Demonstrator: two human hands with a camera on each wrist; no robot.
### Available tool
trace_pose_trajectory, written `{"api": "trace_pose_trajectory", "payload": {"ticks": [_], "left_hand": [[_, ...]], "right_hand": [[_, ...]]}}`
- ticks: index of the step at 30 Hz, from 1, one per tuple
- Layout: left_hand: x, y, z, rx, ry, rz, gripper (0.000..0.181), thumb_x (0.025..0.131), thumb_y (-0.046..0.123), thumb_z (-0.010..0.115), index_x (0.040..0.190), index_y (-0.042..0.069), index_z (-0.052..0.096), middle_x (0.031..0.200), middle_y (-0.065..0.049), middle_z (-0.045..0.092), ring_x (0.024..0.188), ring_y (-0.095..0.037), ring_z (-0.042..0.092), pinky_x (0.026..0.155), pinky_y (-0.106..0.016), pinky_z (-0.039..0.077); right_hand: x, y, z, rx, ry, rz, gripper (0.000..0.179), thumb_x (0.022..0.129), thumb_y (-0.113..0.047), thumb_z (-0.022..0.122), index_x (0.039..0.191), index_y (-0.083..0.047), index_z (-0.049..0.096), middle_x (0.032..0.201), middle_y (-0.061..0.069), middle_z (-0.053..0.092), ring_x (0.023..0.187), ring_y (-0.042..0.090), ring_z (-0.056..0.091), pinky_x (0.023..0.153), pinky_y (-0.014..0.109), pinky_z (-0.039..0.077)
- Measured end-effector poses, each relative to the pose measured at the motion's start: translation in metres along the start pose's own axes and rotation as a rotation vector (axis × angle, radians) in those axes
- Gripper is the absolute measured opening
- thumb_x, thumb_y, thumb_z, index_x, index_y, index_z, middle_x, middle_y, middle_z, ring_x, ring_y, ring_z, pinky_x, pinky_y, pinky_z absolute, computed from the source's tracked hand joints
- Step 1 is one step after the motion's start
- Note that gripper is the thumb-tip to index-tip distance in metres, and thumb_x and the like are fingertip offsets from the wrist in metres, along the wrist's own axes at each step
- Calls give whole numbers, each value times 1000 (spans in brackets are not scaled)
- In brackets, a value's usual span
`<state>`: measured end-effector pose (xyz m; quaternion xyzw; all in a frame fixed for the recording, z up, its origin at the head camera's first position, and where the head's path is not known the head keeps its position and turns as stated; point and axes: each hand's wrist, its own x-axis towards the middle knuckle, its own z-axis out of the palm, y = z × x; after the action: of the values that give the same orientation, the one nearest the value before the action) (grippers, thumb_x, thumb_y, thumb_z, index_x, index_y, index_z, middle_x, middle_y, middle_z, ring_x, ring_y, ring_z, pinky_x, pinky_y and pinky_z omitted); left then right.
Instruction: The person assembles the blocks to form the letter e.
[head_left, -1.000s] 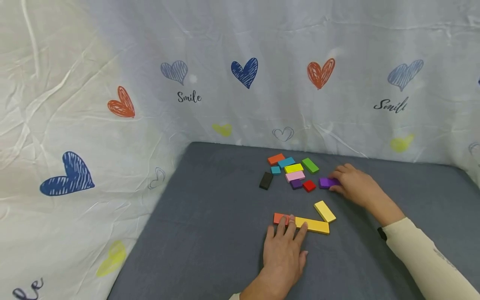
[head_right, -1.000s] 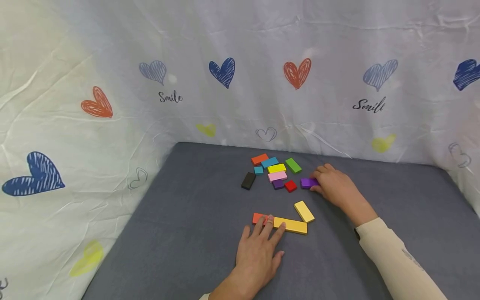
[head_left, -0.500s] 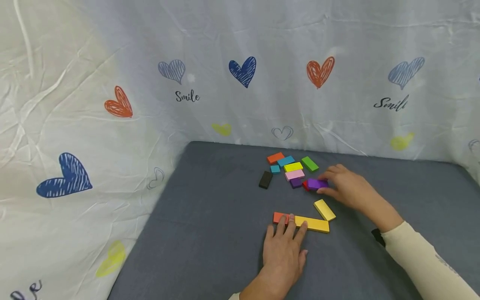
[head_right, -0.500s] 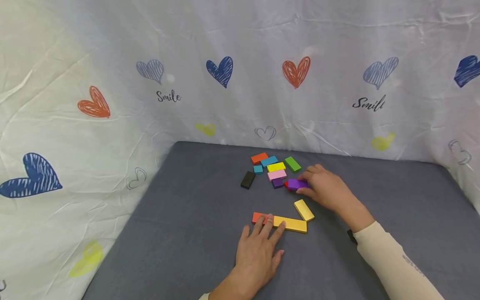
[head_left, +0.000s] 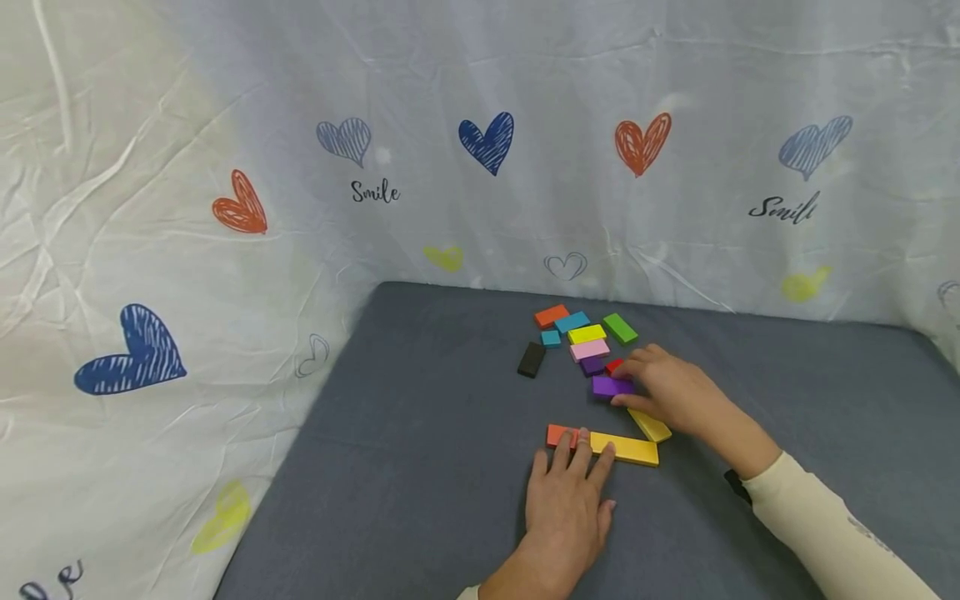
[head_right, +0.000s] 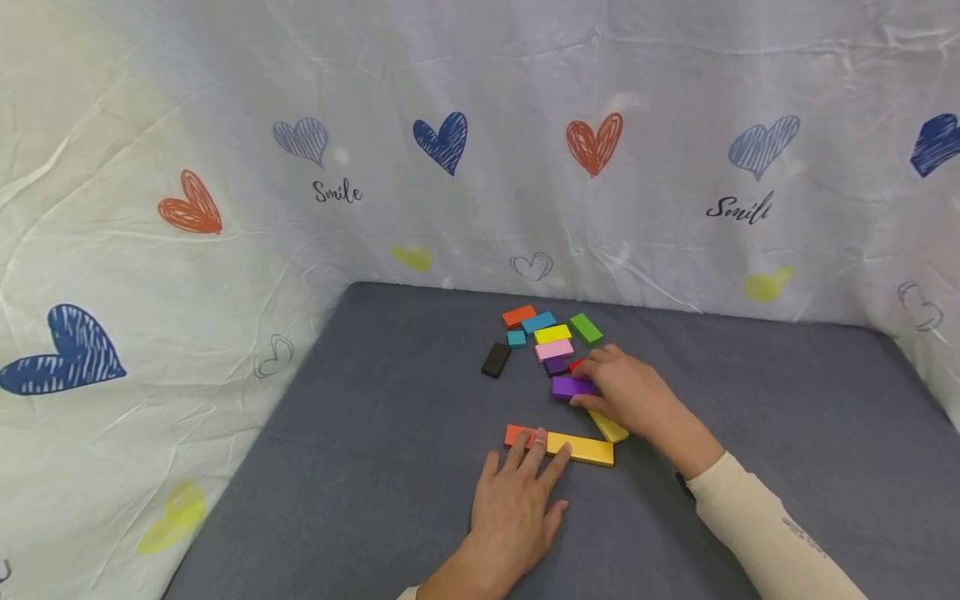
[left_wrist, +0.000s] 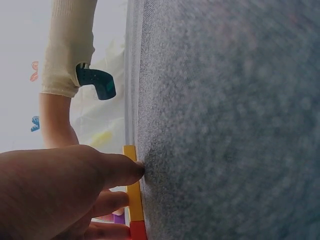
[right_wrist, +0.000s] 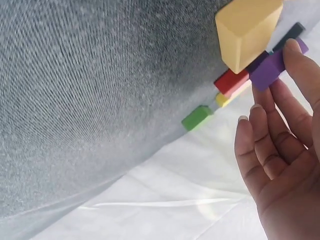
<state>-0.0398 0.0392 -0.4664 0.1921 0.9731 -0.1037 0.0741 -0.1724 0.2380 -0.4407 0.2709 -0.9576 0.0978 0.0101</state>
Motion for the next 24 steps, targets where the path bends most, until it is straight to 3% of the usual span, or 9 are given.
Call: {"api": "trace_pose_trajectory", "payload": {"ticks": [18, 24], "left_hand": [[3, 1, 3, 8, -20, 10, 69, 103, 72, 44, 166, 51, 21, 173, 12, 27, 158, -14, 27, 118, -44, 39], [2, 1, 4, 16, -27, 5, 70, 103, 72, 44, 166, 51, 21, 173, 12, 26, 158, -14, 27, 119, -44, 39]], "right_hand": [[0, -5, 16, 2, -11, 38, 41, 84, -39, 91, 112, -10, 82, 104, 3, 71, 95, 23, 58, 80, 46, 59], [-2, -5, 18, -17, -30, 30, 40, 86, -35, 90, 116, -10, 81, 109, 6, 72, 99, 25, 60, 86, 49, 59]]}}
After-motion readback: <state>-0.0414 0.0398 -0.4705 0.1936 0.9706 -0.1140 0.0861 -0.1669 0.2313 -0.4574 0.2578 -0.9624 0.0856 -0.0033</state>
